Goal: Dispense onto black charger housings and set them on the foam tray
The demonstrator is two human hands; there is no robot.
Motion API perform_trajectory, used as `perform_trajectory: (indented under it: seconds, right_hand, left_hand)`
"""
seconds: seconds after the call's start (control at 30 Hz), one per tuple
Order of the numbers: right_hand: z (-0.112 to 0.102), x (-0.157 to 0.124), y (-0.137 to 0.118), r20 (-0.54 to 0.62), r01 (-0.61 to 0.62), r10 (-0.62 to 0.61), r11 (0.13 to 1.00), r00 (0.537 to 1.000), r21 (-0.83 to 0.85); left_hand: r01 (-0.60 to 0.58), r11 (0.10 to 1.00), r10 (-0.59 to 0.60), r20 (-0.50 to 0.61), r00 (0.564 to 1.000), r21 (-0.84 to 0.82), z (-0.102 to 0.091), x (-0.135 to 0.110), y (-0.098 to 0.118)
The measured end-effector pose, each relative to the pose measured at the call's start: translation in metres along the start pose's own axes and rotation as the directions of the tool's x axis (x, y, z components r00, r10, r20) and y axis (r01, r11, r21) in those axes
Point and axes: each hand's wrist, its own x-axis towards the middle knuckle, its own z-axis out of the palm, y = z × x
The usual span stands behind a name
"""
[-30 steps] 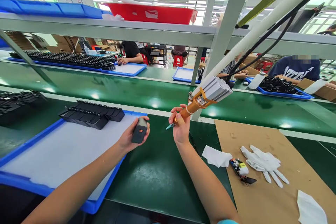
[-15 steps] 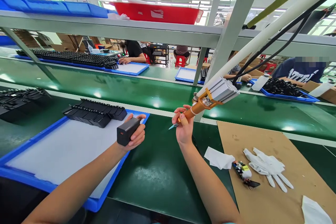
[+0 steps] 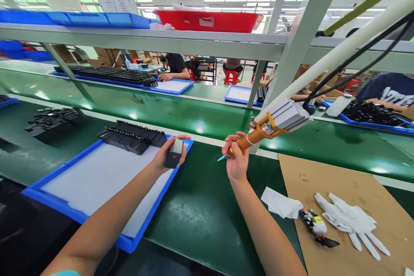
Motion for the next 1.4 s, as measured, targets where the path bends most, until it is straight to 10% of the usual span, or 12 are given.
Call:
perform_trajectory:
  seconds: [0.13, 0.6, 1.1, 1.4]
  right_hand:
    - [-0.002, 0.001, 0.001, 0.002, 0.001, -0.001, 1.0, 1.0, 0.015]
    - [-0.003, 0.002, 0.001, -0.003, -0.036, 0.036, 0.999, 0.999, 0.028]
    - [-0.009, 0.008, 0.003, -0.032, -0.011, 0.012, 1.0, 0.999, 0.006]
    - [-0.01, 0.013, 0.006, -0.082, 0.026, -0.026, 1.0, 0.996, -0.012]
  left_hand:
    - [0.145, 0.722, 0.117, -0.326, 0.938, 0.676, -0.03, 0.01, 0.005]
    - [0.311, -0.103, 0.363, -0.256, 0.896, 0.945, -0.12, -0.034, -0.021]
    - [0.469, -0.123, 0.534, -0.34, 0.774, 0.875, -0.149, -0.039, -0.039]
    - [0.409, -0.148, 0.525, -0.279, 0.804, 0.901, -0.154, -0.042, -0.032]
